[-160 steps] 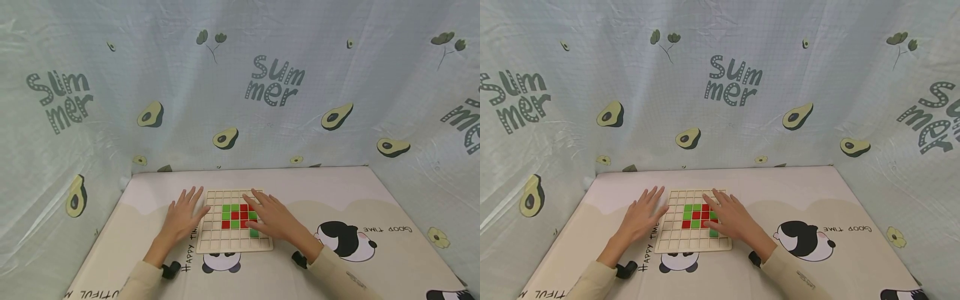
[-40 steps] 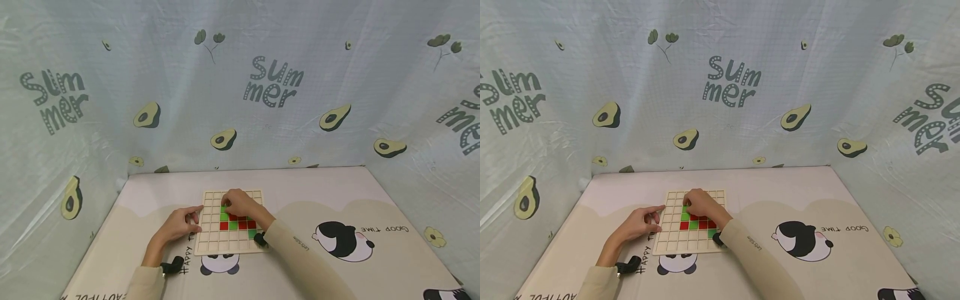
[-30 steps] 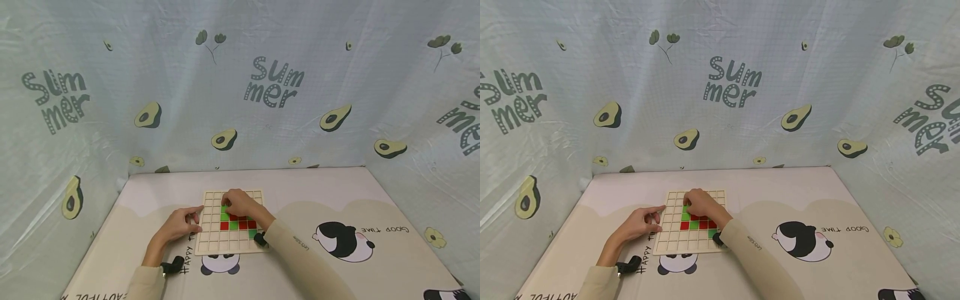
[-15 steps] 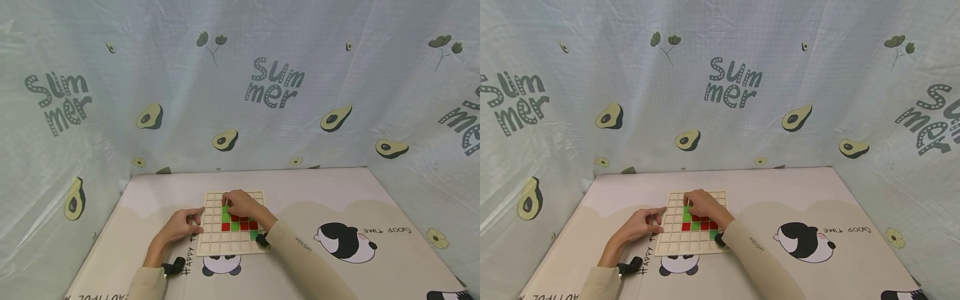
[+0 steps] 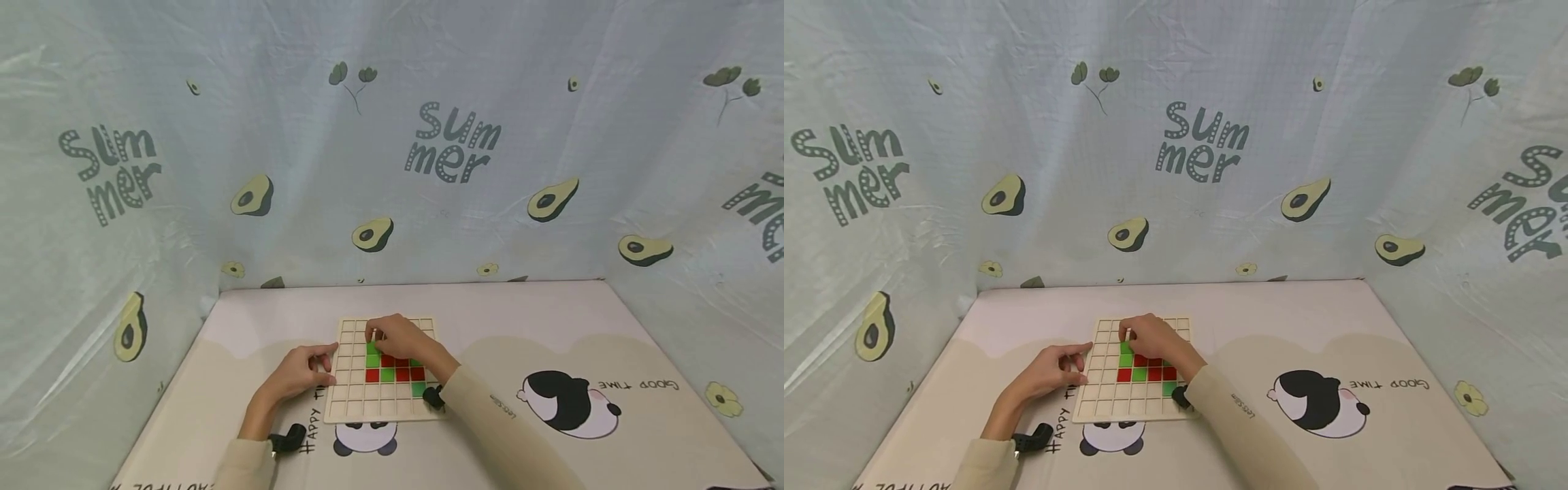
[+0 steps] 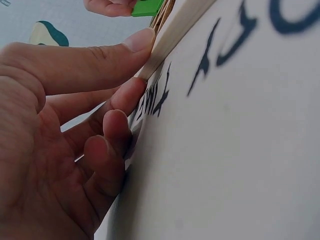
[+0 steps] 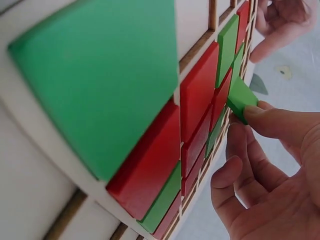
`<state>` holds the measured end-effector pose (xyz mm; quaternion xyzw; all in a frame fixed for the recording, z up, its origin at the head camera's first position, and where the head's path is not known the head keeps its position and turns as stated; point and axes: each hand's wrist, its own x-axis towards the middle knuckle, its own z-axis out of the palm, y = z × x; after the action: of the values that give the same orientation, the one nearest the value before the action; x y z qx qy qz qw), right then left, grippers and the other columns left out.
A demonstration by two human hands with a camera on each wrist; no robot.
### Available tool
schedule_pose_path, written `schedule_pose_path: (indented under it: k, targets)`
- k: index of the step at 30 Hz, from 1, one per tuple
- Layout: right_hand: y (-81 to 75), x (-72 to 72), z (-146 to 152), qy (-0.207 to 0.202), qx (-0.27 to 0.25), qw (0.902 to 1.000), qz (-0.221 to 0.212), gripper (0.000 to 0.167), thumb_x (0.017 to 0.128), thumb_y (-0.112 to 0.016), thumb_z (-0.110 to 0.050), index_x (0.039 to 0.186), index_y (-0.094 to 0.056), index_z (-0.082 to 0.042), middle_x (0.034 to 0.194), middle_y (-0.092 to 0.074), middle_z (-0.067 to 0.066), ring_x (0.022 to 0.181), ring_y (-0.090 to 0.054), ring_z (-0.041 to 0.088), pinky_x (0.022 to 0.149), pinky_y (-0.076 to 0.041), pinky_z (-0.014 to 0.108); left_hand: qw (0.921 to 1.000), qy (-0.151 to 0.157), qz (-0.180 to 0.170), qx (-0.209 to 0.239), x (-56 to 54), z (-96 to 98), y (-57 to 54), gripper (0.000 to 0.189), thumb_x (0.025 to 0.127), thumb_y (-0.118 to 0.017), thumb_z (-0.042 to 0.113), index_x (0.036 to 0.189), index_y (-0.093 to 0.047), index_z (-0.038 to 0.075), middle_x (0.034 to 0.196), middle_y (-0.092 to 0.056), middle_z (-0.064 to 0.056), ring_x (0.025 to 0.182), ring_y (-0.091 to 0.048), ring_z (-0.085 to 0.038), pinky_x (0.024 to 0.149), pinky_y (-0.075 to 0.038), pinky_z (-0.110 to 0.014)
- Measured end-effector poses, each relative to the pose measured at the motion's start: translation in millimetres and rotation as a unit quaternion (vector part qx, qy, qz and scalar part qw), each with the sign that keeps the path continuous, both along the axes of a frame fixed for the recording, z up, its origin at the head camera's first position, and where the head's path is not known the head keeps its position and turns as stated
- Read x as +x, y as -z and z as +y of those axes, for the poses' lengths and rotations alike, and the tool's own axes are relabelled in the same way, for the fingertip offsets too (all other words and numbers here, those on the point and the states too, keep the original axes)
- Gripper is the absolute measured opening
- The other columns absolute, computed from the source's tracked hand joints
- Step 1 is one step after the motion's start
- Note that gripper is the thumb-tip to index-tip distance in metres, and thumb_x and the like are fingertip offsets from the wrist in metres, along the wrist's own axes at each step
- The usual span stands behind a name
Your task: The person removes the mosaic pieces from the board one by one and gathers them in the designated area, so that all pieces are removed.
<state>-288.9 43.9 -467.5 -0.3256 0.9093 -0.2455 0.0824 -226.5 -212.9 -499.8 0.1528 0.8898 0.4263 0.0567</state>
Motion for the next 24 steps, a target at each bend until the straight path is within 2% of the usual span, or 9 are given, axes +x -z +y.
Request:
schedule_pose_path:
  k: [10, 24]
  targets:
    - [0.4, 1.5, 0, 0.004, 0.003, 1.0000, 0.001, 0.015, 0.100, -0.062, -0.013, 0.108, -0.072, -0.021, 0.099, -0.072, -0.003, 0.080, -0.058, 0.012, 0.077, -0.050, 0.026, 1.0000, -0.006, 0.001, -0.006, 0.6, -0.2, -0.6, 0.073, 0.074, -0.086, 0.011, 0.140, -0.060, -0.006, 0.086, -0.064, -0.001, 0.067, -0.046, -0.008, 0.061, -0.037, -0.022]
    - [-5.7, 1.2, 10, -0.002, -0.004, 0.9999, 0.015, 0.017, 0.101, -0.061, -0.014, 0.111, -0.074, -0.020, 0.105, -0.074, 0.000, 0.086, -0.060, 0.011, 0.081, -0.052, 0.029, 1.0000, -0.003, 0.002, -0.004, 1.4, 0.5, -1.7, 0.072, 0.075, -0.086, 0.012, 0.140, -0.060, -0.006, 0.086, -0.064, -0.001, 0.068, -0.046, -0.007, 0.062, -0.036, -0.022]
